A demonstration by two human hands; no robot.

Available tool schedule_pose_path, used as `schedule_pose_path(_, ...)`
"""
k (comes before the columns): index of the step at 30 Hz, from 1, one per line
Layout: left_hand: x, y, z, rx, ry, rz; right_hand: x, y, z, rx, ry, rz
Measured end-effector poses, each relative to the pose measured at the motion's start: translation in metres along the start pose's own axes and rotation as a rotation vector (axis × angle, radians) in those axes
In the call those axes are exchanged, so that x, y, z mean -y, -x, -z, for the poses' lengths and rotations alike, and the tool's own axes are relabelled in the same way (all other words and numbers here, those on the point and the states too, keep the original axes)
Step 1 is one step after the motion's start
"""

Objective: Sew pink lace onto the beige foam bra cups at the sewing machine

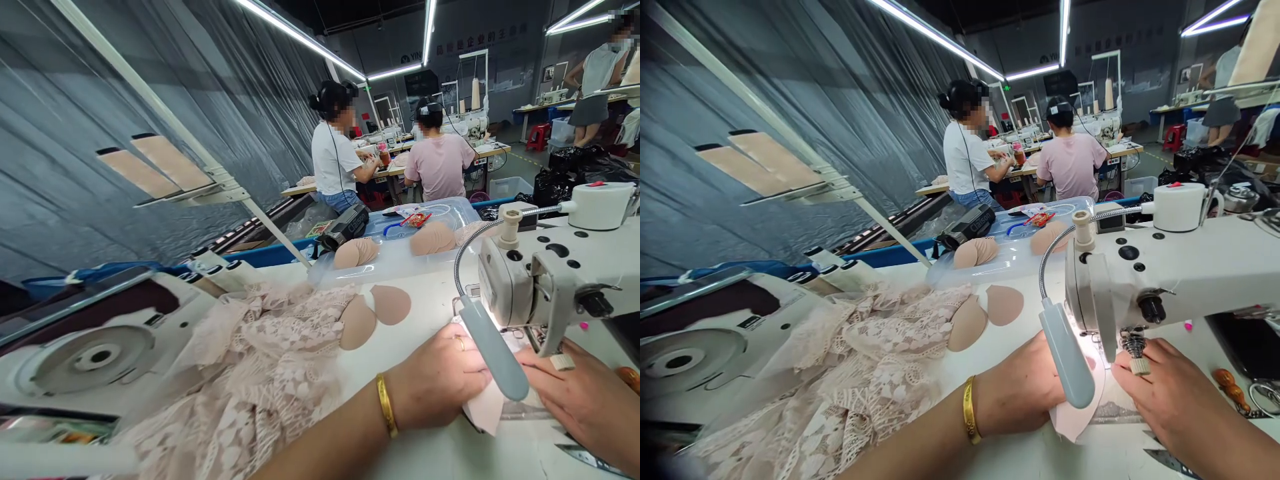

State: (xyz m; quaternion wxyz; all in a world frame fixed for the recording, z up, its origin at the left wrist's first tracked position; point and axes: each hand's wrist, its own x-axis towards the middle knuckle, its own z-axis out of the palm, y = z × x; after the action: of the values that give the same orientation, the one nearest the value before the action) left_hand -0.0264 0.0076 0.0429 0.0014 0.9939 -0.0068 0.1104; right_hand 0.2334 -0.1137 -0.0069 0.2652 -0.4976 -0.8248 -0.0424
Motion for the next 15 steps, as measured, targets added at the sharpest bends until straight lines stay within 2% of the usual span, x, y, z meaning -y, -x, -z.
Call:
schedule_pose_path(3,0.0008,0.0004,-0.0006,-0.028,-0.005,-0.015,0.0004,-0.0024,0.002,0.066,0.06,0.093)
schedule_pose_path(7,0.0013,0.0013,-0.0017,-0.042,-0.002,-0.033,0.0037,-0.0059,0.0028,0.062,0.108,0.17)
schedule_pose_path(15,0.0048,0.0045,-0.0062,-0.029,-0.004,-0.061,0.0048,-0.0048,0.0007,0.057,0.125,0.178)
